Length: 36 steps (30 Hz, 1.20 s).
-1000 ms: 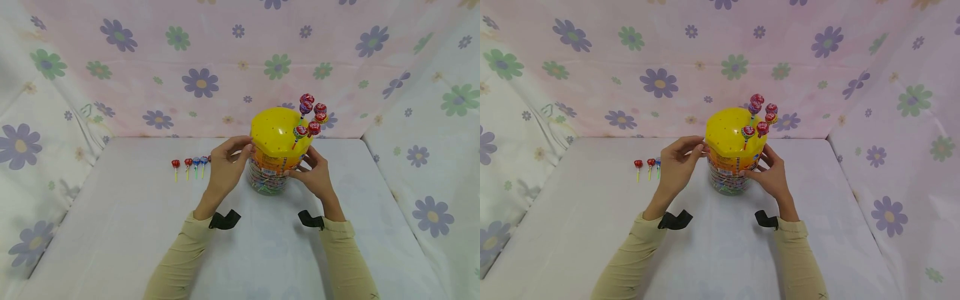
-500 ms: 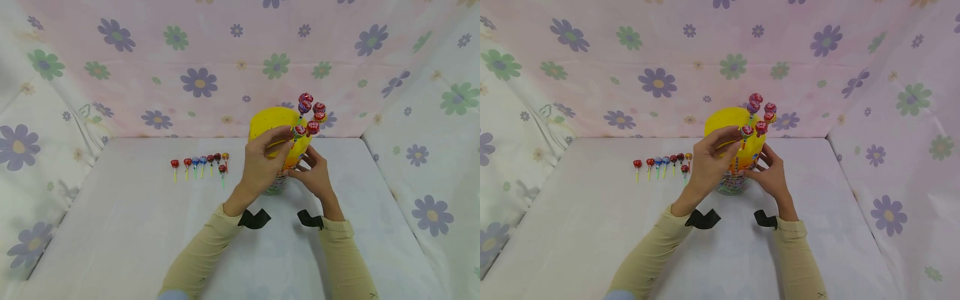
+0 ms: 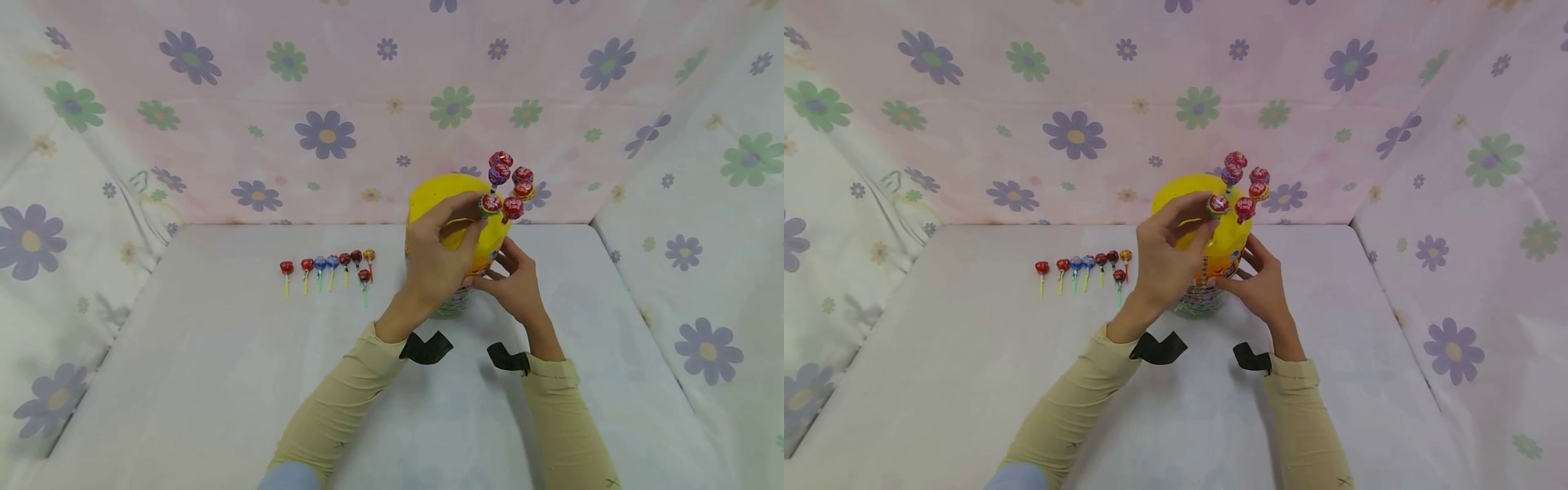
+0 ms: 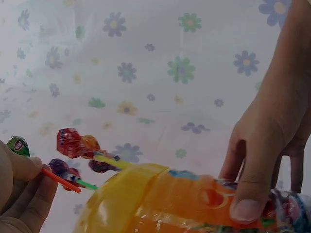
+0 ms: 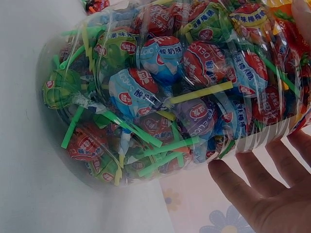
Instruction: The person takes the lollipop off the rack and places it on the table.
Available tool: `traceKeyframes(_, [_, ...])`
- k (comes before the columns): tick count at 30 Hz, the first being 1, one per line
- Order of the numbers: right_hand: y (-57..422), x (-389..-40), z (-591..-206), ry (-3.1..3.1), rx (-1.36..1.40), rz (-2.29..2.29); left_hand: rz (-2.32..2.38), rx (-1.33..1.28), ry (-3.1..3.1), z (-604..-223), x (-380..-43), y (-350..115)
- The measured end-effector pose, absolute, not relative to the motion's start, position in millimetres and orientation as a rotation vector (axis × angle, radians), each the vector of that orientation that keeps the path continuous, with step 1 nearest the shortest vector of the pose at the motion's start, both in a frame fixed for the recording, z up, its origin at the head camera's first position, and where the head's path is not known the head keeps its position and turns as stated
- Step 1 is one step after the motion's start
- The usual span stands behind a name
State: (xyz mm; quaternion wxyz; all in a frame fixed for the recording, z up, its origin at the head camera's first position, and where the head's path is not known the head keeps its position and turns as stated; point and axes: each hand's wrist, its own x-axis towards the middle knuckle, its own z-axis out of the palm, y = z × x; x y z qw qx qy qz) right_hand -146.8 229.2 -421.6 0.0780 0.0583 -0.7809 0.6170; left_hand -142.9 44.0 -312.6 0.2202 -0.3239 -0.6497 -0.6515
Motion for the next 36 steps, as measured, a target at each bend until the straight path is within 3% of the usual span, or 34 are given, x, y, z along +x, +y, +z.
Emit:
traceKeyframes(6, [228,-146,-420,-2.368,0.149,1.839,-1.882,-0.808,-1.693,-318,-151,11])
traceKeyframes(20, [229,-145,-419,-2.369,0.169,1.839,-1.86,-0.224,-2.267,-407,-162,-120])
traceKeyframes(36, [229,-145,-421,-2.378,0.174,1.839,-1.611,0.025,-2.719,-472,-175,-128])
